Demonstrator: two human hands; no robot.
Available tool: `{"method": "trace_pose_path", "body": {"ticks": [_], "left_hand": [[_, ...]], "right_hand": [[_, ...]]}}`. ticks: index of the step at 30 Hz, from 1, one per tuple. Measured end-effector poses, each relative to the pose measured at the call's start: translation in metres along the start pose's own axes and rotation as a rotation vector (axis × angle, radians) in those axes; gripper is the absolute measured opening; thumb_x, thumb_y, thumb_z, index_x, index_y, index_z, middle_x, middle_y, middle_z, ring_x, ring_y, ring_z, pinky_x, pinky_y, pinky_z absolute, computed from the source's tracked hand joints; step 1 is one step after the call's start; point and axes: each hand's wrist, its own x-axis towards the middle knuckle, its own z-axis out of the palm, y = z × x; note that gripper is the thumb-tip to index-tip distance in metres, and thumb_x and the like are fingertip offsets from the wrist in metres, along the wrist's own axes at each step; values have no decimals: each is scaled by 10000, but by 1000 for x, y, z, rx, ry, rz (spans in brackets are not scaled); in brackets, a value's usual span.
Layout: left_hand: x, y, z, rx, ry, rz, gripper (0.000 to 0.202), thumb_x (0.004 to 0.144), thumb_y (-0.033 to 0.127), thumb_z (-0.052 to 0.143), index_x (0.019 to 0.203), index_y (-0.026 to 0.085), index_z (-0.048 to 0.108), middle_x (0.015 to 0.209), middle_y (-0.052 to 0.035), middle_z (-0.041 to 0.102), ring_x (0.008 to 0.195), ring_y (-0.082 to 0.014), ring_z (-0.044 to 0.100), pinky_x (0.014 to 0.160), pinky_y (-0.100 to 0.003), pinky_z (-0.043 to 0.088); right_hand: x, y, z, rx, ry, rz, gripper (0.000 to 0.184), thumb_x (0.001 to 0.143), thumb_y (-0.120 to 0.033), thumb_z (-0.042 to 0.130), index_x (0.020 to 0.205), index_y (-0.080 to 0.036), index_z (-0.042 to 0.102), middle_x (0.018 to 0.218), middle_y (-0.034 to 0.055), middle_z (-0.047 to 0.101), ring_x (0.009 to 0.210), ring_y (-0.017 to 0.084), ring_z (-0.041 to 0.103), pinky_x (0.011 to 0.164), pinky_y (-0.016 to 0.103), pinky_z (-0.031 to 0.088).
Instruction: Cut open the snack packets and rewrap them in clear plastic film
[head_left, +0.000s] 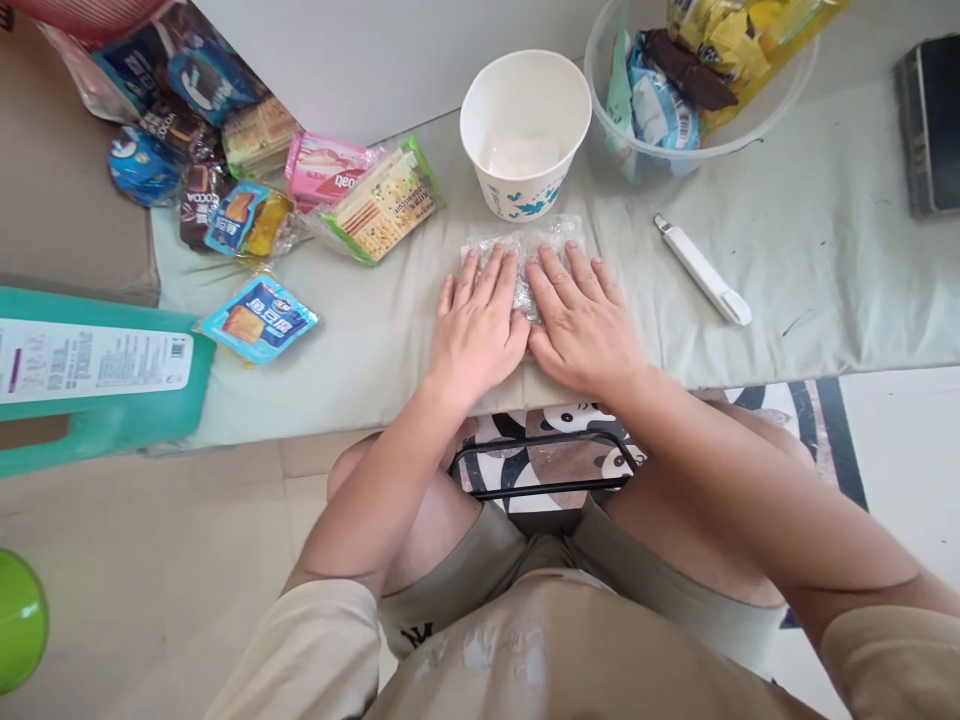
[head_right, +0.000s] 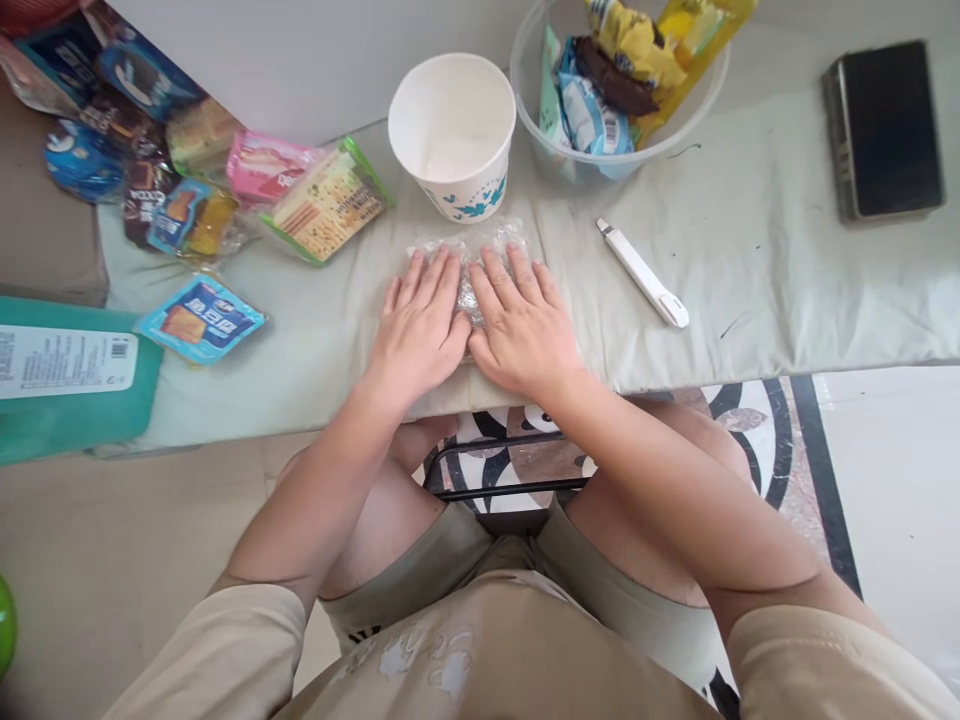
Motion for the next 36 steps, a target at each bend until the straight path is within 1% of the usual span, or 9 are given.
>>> {"method": "trace_pose_path", "body": {"ticks": [4,12,17,22,25,28,30,33,36], "left_hand": [[0,-1,1,35,-10,-35,676,1015,335,412,1667,178,330,1768,-93,257,1664,-310,204,1359,-571,143],[1,-2,1,98,-23,-69,715,1031,405,401,1694,183,253,1767,-107,253,1663,-332,204,1339,-658,30],[2,-5,-4,115,-61,-58,706,1040,430,375,1694,191,256,1773,-103,230,1666,-310,201,1339,-654,31],[-1,-7,-9,132,-104,-33,692,1037,467,408,1685,258,291,1783,-93,197,1666,-328,194,1319,-695,60],[-6,-8,-12,133,-125,-18,672,1034,488,436,1670,301,330,1789,-96,186,1665,-344,190,1308,-712,75],[-13,-8,-15,121,-151,28,695,986,518,553,1640,353,388,1790,-95,198,1660,-379,190,1301,-722,91],[-18,-9,-17,113,-169,66,701,947,527,623,1609,395,435,1787,-85,215,1657,-391,195,1300,-723,92],[-21,-8,-19,109,-198,94,685,927,523,663,1579,431,474,1783,-77,231,1656,-387,200,1299,-726,88],[-23,-8,-20,108,-214,101,678,922,517,681,1567,442,487,1783,-84,227,1656,-375,209,1297,-728,92]], "right_hand": [[1,5,1,-6,-2,25,675,1018,-404,396,1631,-122,416,1716,153,362,1621,361,293,1311,611,203],[0,14,1,-31,-4,82,671,1017,-391,406,1631,-121,413,1716,163,360,1603,379,321,1300,632,202],[-1,15,1,-18,4,135,698,1008,-374,406,1635,-67,382,1718,186,347,1612,413,278,1291,682,155],[0,13,-2,-21,77,162,699,987,-400,438,1588,-44,416,1667,245,411,1581,441,317,1257,725,174],[2,13,-10,-34,127,144,598,974,-376,472,1506,-107,512,1620,222,478,1548,432,362,1246,691,236],[6,18,-18,-6,155,108,496,966,-349,500,1437,-212,573,1540,165,563,1478,398,449,1204,626,337],[9,21,-19,8,150,97,461,956,-364,535,1393,-237,606,1475,152,613,1403,386,515,1163,593,385],[13,27,-17,28,117,83,297,964,-355,538,1172,-229,709,1326,138,696,1274,360,598,1096,553,429],[17,30,-14,62,93,102,231,976,-316,511,959,-228,723,1127,116,750,1155,331,644,1023,524,454]]}}
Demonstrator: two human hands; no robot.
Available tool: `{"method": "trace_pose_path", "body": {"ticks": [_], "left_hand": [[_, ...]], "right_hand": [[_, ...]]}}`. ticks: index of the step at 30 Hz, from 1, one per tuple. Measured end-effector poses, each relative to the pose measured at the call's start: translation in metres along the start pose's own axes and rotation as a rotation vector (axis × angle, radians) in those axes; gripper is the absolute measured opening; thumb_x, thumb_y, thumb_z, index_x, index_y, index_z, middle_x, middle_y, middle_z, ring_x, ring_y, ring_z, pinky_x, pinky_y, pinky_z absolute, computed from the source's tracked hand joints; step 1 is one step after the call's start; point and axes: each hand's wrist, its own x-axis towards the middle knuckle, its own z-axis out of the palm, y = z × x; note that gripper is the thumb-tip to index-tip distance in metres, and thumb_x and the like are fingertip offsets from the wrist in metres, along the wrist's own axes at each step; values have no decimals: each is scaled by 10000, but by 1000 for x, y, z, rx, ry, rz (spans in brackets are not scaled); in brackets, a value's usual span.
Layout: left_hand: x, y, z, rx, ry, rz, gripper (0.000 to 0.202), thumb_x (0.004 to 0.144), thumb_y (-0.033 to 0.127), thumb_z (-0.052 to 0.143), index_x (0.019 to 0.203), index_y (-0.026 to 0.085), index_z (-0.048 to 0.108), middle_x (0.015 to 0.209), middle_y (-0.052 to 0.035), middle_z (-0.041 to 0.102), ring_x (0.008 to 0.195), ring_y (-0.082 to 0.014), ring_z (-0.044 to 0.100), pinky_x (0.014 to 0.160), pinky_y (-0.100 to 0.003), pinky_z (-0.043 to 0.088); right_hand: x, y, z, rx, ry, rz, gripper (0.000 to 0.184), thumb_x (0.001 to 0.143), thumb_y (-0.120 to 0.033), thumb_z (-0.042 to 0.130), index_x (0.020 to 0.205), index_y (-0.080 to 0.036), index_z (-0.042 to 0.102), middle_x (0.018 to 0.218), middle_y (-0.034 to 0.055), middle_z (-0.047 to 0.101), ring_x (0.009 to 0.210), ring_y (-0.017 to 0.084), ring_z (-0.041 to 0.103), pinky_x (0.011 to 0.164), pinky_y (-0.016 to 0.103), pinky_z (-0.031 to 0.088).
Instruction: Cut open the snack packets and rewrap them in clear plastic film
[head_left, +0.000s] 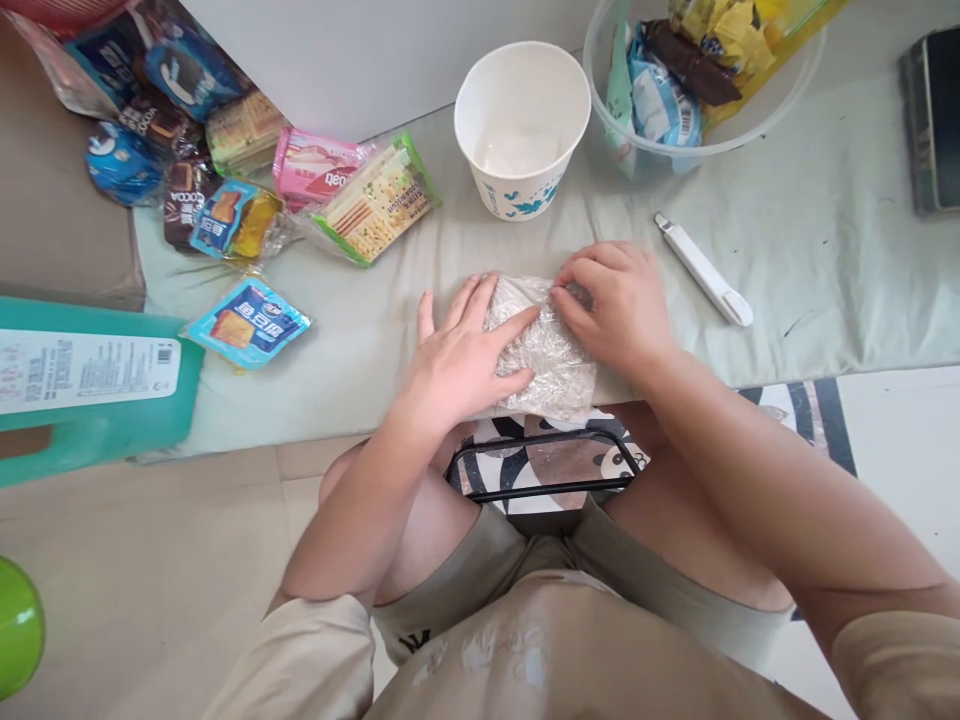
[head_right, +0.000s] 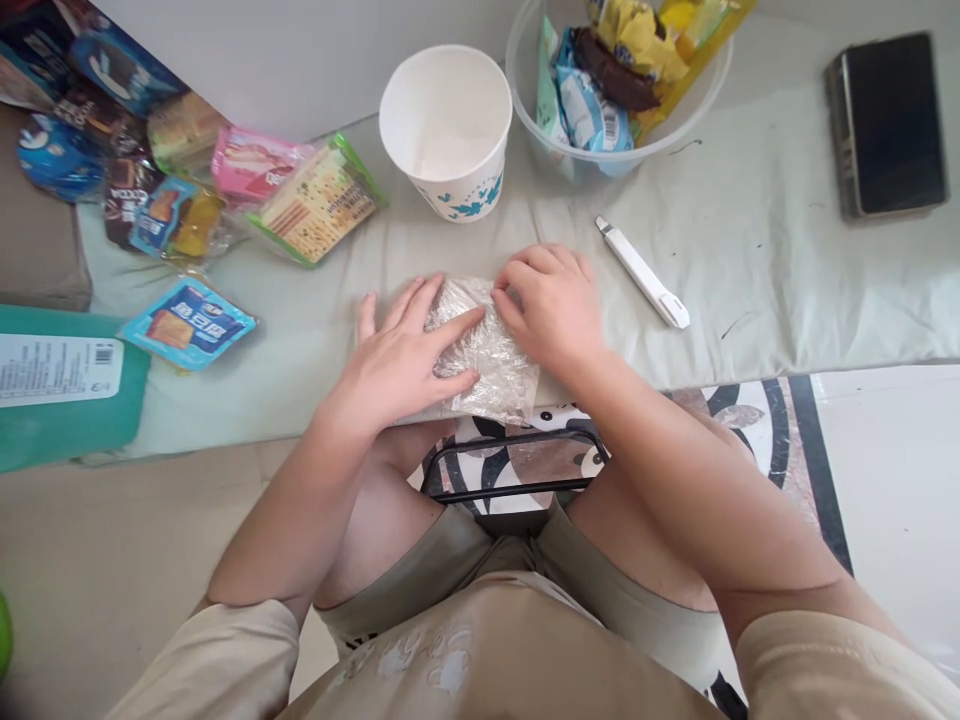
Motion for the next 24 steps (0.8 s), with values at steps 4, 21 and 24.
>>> {"method": "trace_pose_path", "body": {"ticks": [4,21,24], "left_hand": [[-1,0,-1,-13,0,3,651,924,495,689,1549,437,516,1779,-87,237,1646,-393,228,1284,-751,104],[19,-17,2,-219,324,-185,285,937,270,597,1213,282,667,1375,-71,673,1348,-301,585,1180,-531,395],[20,-21,5,-192,351,-203,247,937,246,594,1162,294,684,1355,-67,672,1338,-308,573,1148,-529,419]], "right_hand": [[2,1,1,17,0,45,202,958,-296,522,917,-220,705,985,110,761,1101,334,652,986,519,445],[-14,-14,-14,-4,92,-85,318,1026,-284,412,1047,-246,727,1040,115,740,1018,286,664,948,472,488],[-23,-15,-8,60,-9,-230,313,1024,-252,424,1064,-248,734,1128,86,775,1140,271,681,1012,457,480]]}}
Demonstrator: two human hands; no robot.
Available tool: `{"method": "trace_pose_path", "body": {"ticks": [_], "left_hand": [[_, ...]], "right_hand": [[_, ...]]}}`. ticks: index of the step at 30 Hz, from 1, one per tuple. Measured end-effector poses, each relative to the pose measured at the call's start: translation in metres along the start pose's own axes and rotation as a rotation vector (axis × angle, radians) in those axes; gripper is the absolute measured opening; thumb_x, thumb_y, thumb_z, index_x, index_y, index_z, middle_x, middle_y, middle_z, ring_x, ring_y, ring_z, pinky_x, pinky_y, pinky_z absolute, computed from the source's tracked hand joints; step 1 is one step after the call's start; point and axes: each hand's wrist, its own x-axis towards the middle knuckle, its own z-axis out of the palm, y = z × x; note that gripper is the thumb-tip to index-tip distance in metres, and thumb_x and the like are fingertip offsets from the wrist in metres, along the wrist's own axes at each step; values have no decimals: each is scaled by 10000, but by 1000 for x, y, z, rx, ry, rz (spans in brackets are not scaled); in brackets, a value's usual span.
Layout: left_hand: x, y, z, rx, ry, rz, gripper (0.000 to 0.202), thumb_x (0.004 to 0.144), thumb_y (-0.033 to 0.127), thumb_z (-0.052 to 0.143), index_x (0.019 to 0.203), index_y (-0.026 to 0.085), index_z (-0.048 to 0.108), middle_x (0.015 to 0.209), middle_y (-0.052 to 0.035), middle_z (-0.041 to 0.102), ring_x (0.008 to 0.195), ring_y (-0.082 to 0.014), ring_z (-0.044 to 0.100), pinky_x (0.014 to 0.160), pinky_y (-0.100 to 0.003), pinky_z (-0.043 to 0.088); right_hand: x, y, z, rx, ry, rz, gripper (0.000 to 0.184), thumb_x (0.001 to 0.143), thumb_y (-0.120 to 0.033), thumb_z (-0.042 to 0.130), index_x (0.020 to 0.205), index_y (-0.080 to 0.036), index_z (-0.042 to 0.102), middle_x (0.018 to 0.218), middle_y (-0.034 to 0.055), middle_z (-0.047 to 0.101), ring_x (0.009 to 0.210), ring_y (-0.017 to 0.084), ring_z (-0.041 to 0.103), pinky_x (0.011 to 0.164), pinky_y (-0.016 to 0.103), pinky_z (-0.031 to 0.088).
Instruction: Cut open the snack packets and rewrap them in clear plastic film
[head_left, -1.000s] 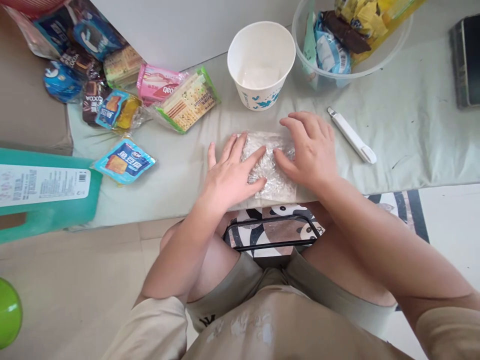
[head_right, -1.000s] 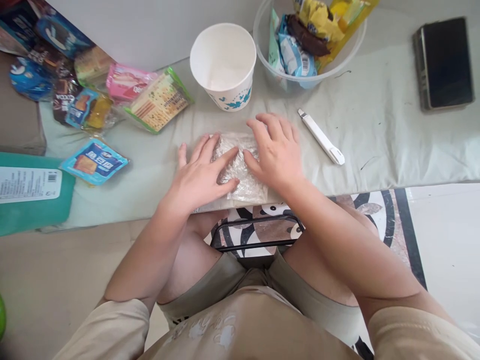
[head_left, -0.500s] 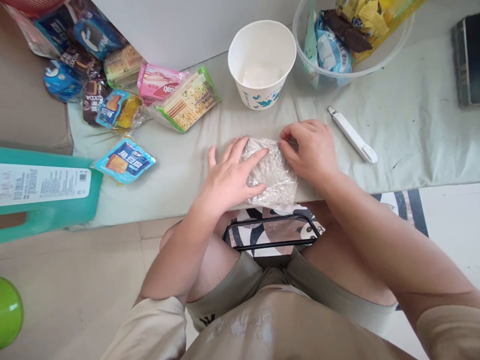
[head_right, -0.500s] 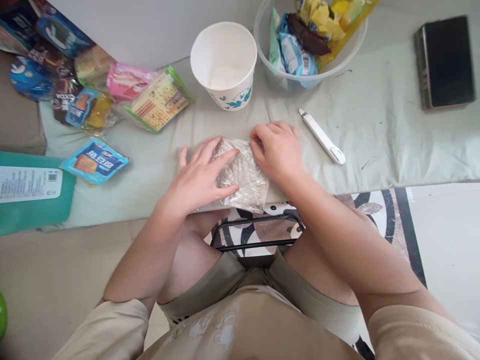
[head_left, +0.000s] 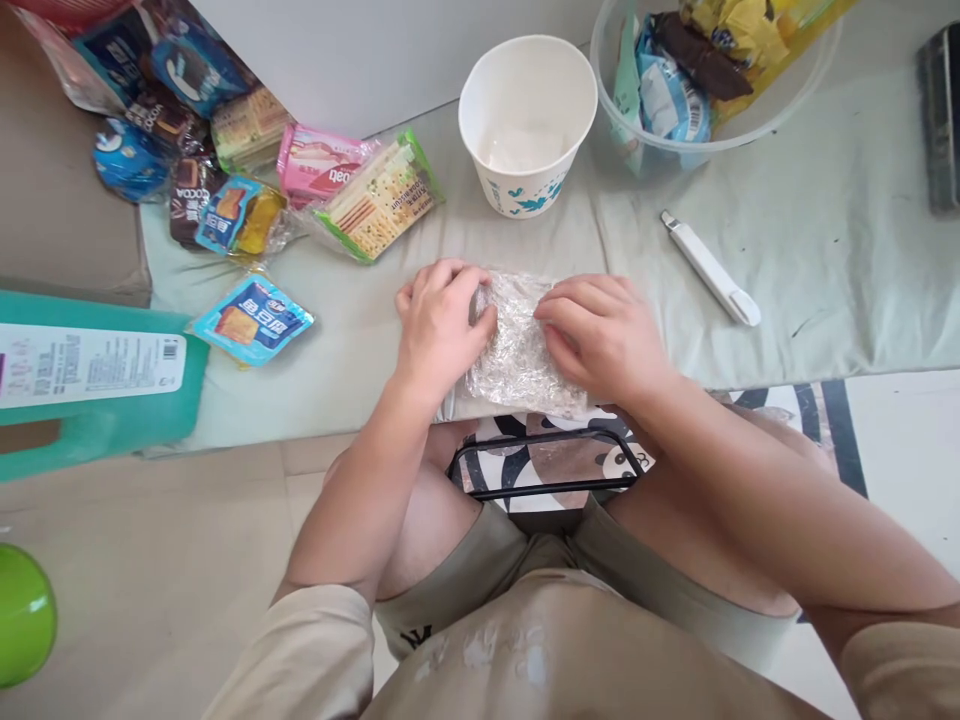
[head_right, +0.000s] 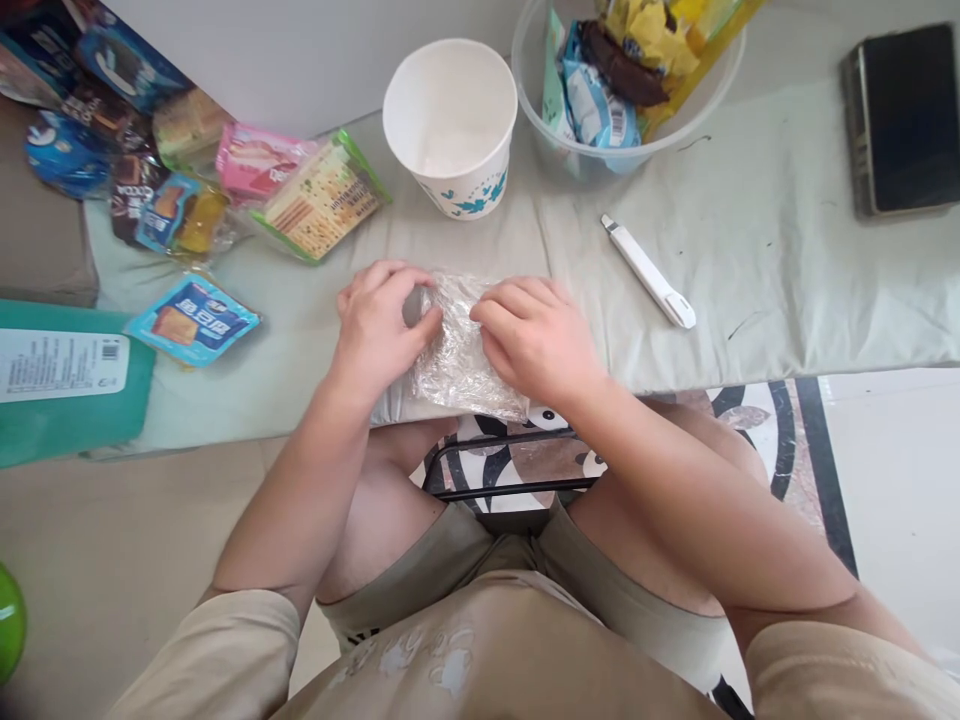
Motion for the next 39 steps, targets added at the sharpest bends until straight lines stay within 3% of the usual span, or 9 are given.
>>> {"method": "trace_pose_path", "body": {"ticks": [6,8,11,13,19,26,30,35,39], "left_hand": [[0,-2,-3,-36,95,30,211,928,204,600,1103,269,698,1346,-90,656,1327,-314,573,1164,-538,413],[-4,1,-5,-107,78,216,170,936,216,592,1066,238,698,1290,-94,674,1256,-284,619,1132,-489,457],[-11,6,-5,-177,-126,594,191,907,301,669,1069,206,701,1230,-92,708,1202,-271,656,1076,-447,507],[-15,7,-1,-136,-244,693,332,841,331,754,1137,190,703,1300,-119,701,1289,-317,627,1109,-484,489],[-14,3,8,-63,-192,671,283,854,122,624,1121,185,695,1393,-118,711,1421,-339,579,1177,-531,450],[-7,2,12,-328,40,493,146,870,105,524,839,197,632,1022,-57,803,1036,-216,765,926,-365,600],[-9,2,6,-404,29,443,130,875,192,579,963,198,674,1024,-46,800,994,-206,768,900,-338,599],[-6,-8,-5,-365,-116,482,457,801,213,701,1256,176,675,1325,-90,746,1249,-242,699,1093,-372,543],[0,-16,-5,-406,-62,328,272,840,172,597,1055,186,763,970,-24,814,798,-153,726,759,-289,563]], "right_hand": [[-1,7,8,-82,5,121,354,1003,-258,461,1242,-223,720,1419,95,701,1475,350,511,1213,581,331],[0,9,9,-105,-6,154,365,994,-265,471,1264,-224,714,1470,100,666,1505,377,468,1216,622,309],[2,13,9,-127,2,167,348,976,-289,506,1246,-236,718,1502,99,640,1504,387,455,1199,627,334],[4,17,9,-131,26,173,329,955,-309,545,1229,-250,717,1530,96,615,1501,389,450,1183,623,361],[8,41,-7,-5,103,148,417,890,-151,496,1248,-264,679,1463,109,632,1425,326,534,1179,546,434],[1,45,-5,79,97,-124,489,790,-102,528,1237,-235,671,1402,104,682,1343,314,604,1080,498,483],[0,36,2,120,24,-140,161,895,-250,589,1021,-275,684,1271,57,743,1368,307,586,1091,503,433],[5,34,-7,352,57,-32,28,852,-264,588,871,-246,599,959,59,783,1020,274,734,992,491,502],[6,36,-12,400,77,-22,20,825,-243,594,845,-240,593,844,46,757,783,234,708,903,495,543]]}}
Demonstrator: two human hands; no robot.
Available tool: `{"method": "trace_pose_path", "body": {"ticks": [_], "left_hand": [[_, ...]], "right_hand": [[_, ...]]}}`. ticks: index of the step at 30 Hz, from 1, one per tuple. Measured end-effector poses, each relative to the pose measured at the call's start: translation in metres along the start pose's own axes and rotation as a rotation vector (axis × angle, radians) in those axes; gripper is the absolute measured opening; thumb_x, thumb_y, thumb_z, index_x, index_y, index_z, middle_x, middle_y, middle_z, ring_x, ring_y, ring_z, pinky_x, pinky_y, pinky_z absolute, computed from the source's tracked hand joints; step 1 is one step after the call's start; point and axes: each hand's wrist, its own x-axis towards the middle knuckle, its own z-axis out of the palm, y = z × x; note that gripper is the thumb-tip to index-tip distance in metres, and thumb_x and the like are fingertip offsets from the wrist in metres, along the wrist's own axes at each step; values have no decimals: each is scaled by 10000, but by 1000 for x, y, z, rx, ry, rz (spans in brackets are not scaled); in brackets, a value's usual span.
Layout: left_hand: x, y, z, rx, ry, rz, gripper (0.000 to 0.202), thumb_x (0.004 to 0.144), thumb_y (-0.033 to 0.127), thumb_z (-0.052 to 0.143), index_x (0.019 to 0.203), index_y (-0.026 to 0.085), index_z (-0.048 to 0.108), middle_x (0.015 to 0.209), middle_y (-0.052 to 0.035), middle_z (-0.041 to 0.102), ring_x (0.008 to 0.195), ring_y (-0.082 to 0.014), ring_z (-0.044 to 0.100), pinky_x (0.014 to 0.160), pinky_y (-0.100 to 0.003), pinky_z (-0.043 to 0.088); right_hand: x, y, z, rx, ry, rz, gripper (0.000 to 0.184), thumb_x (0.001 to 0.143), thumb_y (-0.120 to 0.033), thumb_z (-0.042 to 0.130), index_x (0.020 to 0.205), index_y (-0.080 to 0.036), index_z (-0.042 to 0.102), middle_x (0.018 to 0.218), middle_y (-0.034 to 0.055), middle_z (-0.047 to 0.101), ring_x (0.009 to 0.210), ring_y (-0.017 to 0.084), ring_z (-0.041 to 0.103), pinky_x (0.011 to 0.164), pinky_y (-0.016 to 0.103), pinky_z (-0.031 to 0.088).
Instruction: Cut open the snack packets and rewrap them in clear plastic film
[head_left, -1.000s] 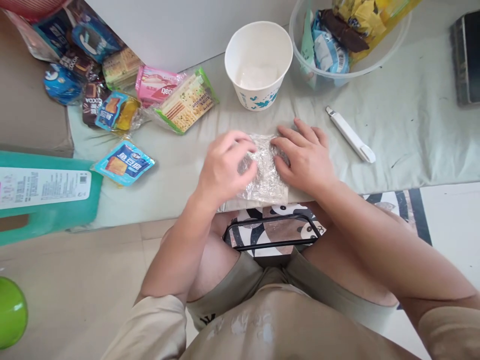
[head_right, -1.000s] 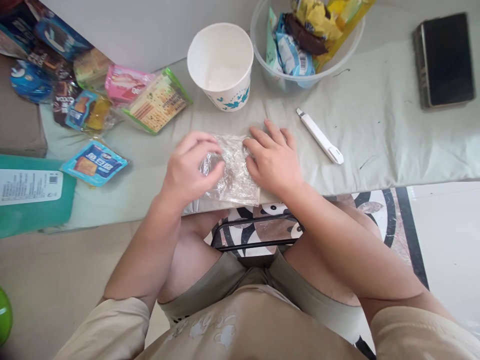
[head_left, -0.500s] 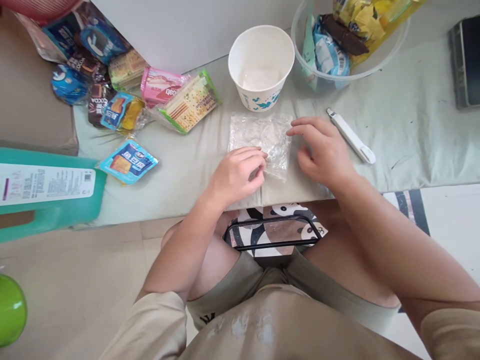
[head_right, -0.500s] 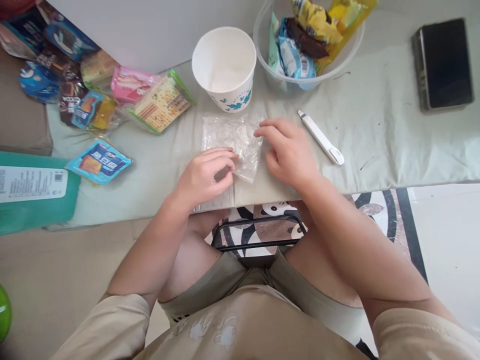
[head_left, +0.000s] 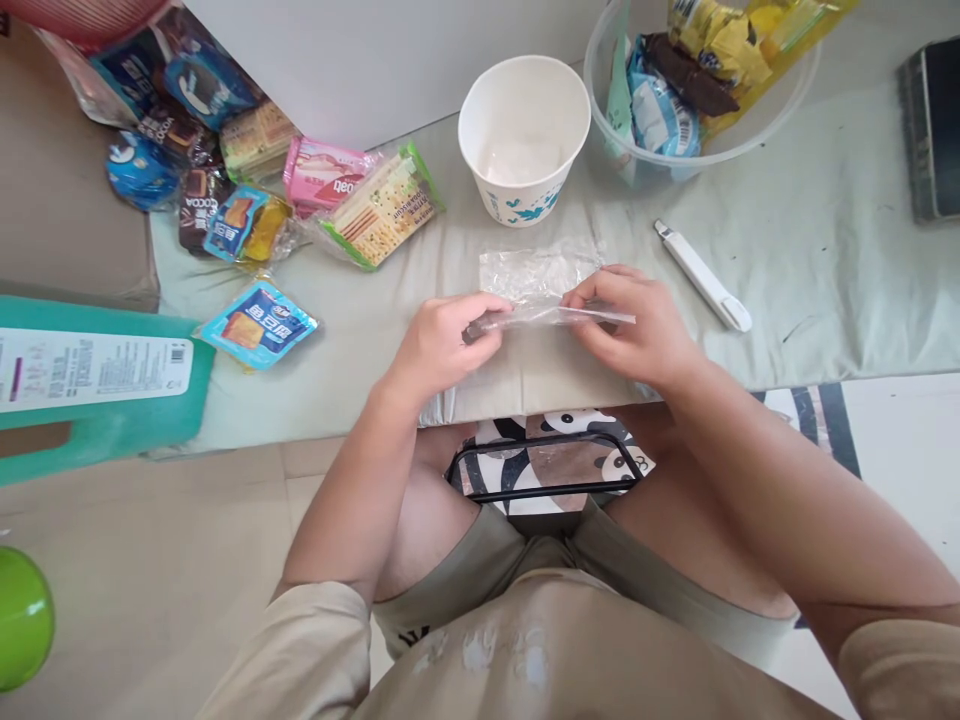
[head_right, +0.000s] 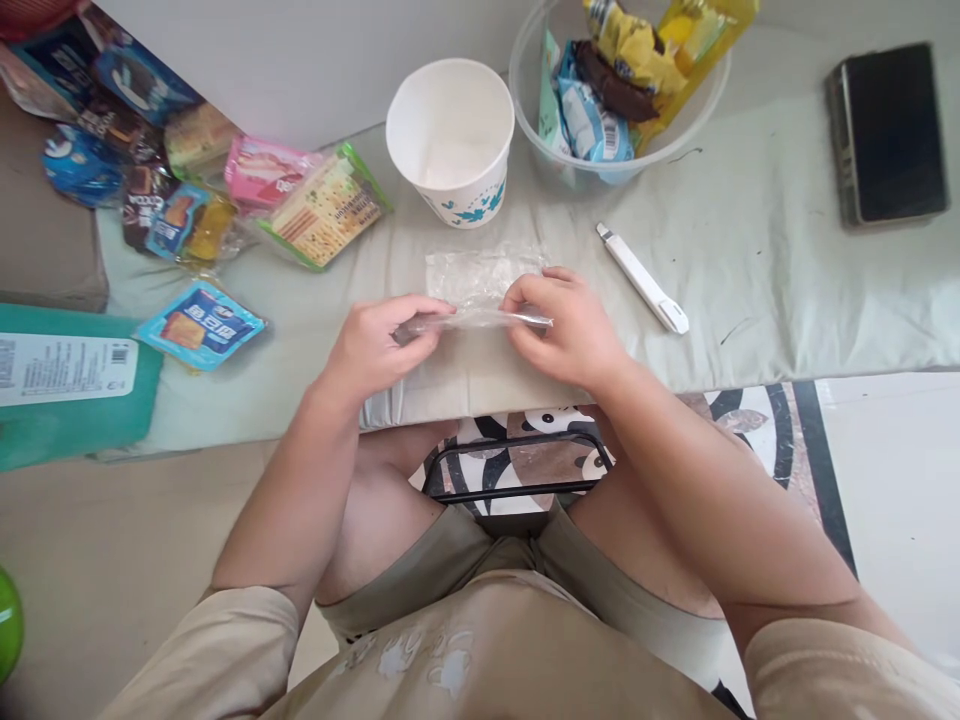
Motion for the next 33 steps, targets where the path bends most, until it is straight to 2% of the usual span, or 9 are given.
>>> {"method": "trace_pose_path", "body": {"ticks": [3,6,8,12,15,19,24,30,33], "left_hand": [[3,-5,3,-26,53,-93,178,869,269,598,873,189,756,764,4,762,639,-130,652,620,-269,498],[5,-9,7,-186,120,-208,165,858,308,609,884,188,720,794,-8,765,733,-155,717,666,-265,544],[6,-11,8,-306,147,-273,169,837,300,622,939,191,701,813,-15,772,759,-166,740,694,-270,574],[7,-11,8,-295,138,-357,127,784,254,628,883,188,673,714,-4,729,622,-144,677,631,-267,543],[8,-8,8,-195,156,-362,180,789,260,630,941,178,682,678,6,705,598,-135,637,620,-266,508],[10,-6,10,-114,179,-335,299,834,260,616,1107,165,694,700,14,725,619,-124,638,652,-265,490],[12,-7,11,-18,174,-304,280,856,257,612,1099,163,717,690,24,726,622,-125,632,657,-272,481],[12,-9,11,-99,140,-291,281,924,314,613,1165,180,669,786,-16,774,639,-148,665,663,-289,518],[12,-10,11,-111,93,-276,285,954,289,566,1220,203,622,727,5,752,632,-160,673,651,-293,513]], "right_hand": [[-1,2,1,-39,33,84,85,892,-295,591,825,-254,624,816,52,734,775,241,693,865,490,549],[-1,4,5,-63,91,244,108,920,-331,589,856,-268,649,801,57,725,760,251,683,759,456,545],[-1,4,6,-47,107,324,76,899,-316,604,936,-272,654,756,35,711,703,239,665,706,435,533],[0,3,6,-73,147,405,303,858,-286,633,1160,-273,612,755,-6,713,666,214,653,722,414,544],[0,1,5,-142,188,425,393,838,-283,643,1225,-270,579,765,-13,719,667,216,659,704,400,541],[-4,3,8,-229,188,421,468,856,-301,626,1317,-261,554,631,-35,672,581,229,633,676,409,533],[-9,10,11,-327,189,402,535,899,-377,619,1405,-220,549,529,-30,624,523,263,618,699,465,543],[-8,4,5,-207,145,393,472,938,-376,562,1395,-261,545,648,-10,709,553,231,607,669,424,536],[-8,1,3,-203,125,414,427,971,-367,500,1378,-248,549,797,35,750,616,243,642,679,432,534]]}}
